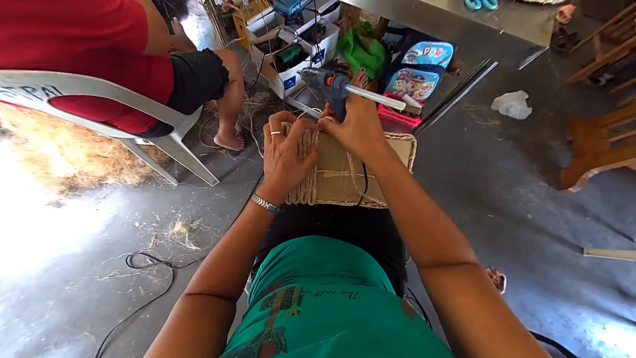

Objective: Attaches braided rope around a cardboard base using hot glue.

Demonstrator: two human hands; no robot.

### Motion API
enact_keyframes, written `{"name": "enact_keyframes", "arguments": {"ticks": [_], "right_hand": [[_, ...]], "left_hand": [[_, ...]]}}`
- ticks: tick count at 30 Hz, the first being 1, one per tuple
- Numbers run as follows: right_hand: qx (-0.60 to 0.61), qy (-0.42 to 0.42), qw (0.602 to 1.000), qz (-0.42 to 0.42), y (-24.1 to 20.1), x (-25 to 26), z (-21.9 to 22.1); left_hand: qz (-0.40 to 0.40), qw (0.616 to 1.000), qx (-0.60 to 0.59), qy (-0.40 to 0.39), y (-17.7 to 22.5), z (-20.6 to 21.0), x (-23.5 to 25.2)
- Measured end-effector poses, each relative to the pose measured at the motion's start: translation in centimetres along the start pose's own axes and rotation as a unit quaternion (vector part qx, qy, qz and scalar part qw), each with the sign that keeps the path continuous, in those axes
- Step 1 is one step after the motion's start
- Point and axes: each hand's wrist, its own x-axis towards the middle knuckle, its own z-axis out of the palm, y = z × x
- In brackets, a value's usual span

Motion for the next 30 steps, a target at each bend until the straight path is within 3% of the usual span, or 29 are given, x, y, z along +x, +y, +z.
{"name": "enact_keyframes", "arguments": {"ticks": [6, 10, 15, 18, 21, 30], "right_hand": [[-0.042, -0.074, 0.987, 0.136, -1.3, 1.7, -0.6], [-0.006, -0.095, 0.978, 0.188, -0.2, 2.4, 0.0], [0.053, -0.048, 0.987, 0.143, 0.9, 1.3, 0.4], [0.128, 0.025, 0.987, 0.092, 1.5, -0.1, 0.9], [0.111, 0.088, 0.989, 0.039, 1.7, -1.5, 1.1], [0.049, 0.061, 0.995, 0.065, 1.6, -1.8, 1.9]], "left_hand": [[0.002, 1.0, -0.014, -0.012, -0.3, 0.2, -0.1], [0.002, 1.0, -0.006, -0.021, -0.9, 0.2, -0.4], [0.014, 0.998, 0.031, -0.047, -1.2, -0.3, -0.5], [0.013, 0.997, 0.043, -0.055, -1.3, -0.3, -0.1], [0.008, 0.997, 0.048, -0.056, -1.3, -0.3, 0.2], [0.017, 0.999, 0.035, -0.036, -0.5, -0.1, -0.1]]}}
